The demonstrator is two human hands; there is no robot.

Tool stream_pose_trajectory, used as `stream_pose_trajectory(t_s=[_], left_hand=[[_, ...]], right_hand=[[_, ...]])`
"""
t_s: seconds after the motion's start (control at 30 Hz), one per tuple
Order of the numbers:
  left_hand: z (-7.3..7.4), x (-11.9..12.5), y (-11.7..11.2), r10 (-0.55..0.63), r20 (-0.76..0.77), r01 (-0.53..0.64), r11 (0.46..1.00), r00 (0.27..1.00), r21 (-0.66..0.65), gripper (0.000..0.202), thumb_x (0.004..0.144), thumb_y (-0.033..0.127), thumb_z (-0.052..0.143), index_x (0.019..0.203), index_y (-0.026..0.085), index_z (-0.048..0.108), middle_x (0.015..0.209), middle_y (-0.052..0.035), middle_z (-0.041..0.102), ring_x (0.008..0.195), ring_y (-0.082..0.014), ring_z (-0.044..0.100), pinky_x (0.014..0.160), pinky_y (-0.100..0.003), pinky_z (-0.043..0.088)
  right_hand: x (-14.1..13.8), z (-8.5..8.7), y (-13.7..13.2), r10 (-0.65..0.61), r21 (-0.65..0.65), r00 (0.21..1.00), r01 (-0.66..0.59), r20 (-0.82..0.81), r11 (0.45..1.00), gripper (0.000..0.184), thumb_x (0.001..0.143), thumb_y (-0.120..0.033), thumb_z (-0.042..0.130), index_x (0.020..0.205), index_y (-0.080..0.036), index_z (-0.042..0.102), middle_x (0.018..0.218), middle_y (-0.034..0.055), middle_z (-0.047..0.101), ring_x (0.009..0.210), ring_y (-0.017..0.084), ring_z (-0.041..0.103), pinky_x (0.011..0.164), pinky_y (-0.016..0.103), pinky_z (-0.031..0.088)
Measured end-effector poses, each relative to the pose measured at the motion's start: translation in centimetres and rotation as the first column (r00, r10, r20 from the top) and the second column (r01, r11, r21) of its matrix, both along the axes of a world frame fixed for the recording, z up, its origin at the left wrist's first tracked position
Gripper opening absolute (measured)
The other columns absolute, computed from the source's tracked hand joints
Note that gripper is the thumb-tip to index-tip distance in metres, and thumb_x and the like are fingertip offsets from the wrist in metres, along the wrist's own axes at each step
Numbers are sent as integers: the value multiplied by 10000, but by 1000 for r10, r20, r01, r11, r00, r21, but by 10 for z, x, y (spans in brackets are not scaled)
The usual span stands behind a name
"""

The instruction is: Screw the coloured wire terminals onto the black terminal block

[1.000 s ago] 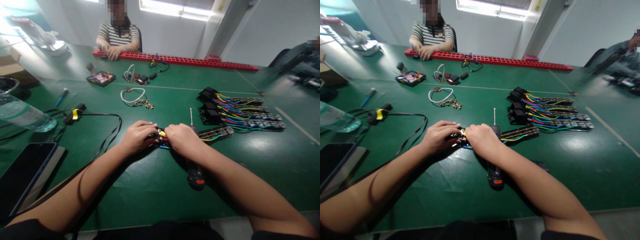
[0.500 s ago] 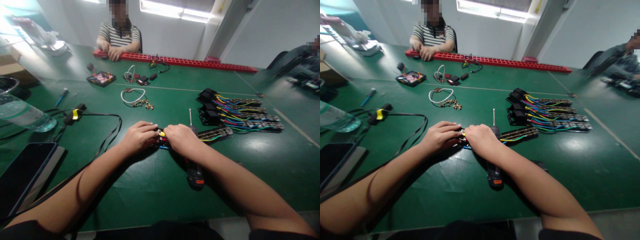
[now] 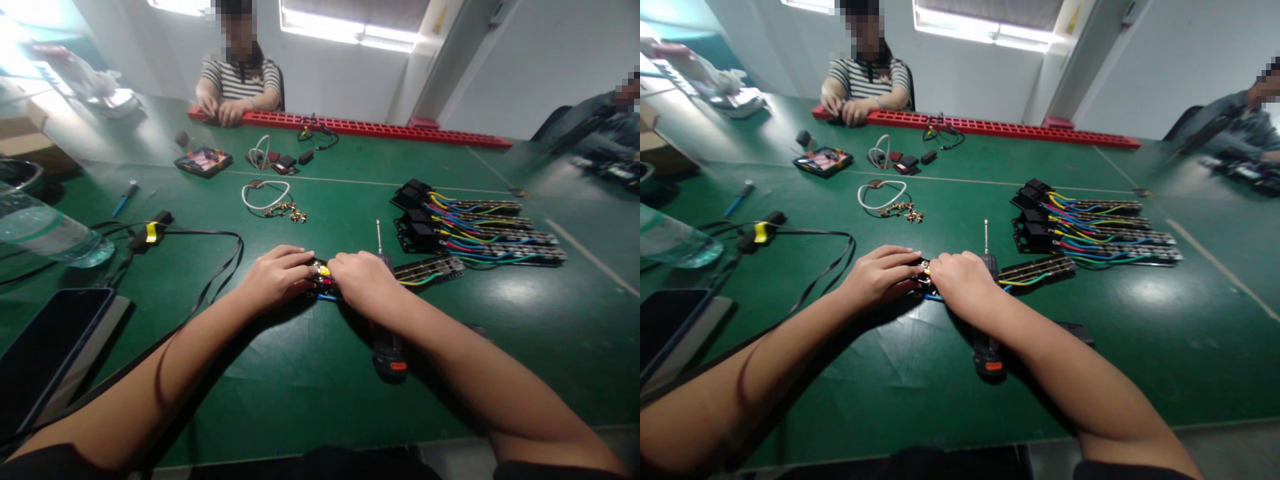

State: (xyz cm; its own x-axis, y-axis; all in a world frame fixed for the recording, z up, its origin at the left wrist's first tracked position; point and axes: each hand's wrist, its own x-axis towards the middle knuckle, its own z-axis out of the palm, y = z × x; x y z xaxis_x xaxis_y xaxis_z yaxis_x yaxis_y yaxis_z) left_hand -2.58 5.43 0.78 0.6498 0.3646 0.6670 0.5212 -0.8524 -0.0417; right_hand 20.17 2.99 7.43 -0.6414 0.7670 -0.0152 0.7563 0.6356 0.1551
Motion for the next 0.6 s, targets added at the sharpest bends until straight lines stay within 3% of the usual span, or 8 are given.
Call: stream_pose_trajectory(t_s=[0.6], left_hand=[[-3, -1, 0, -8, 17, 8, 999, 1000, -38, 191, 959, 319, 696, 1102, 207, 753, 1197, -104, 750, 1064, -250, 684, 886, -402, 626]], right_hand=[[2, 1, -3, -13, 12, 1000, 13, -4, 1000, 230, 1022, -150, 429, 950, -143, 648, 934, 87, 700, 822, 221, 674, 656, 338, 305]])
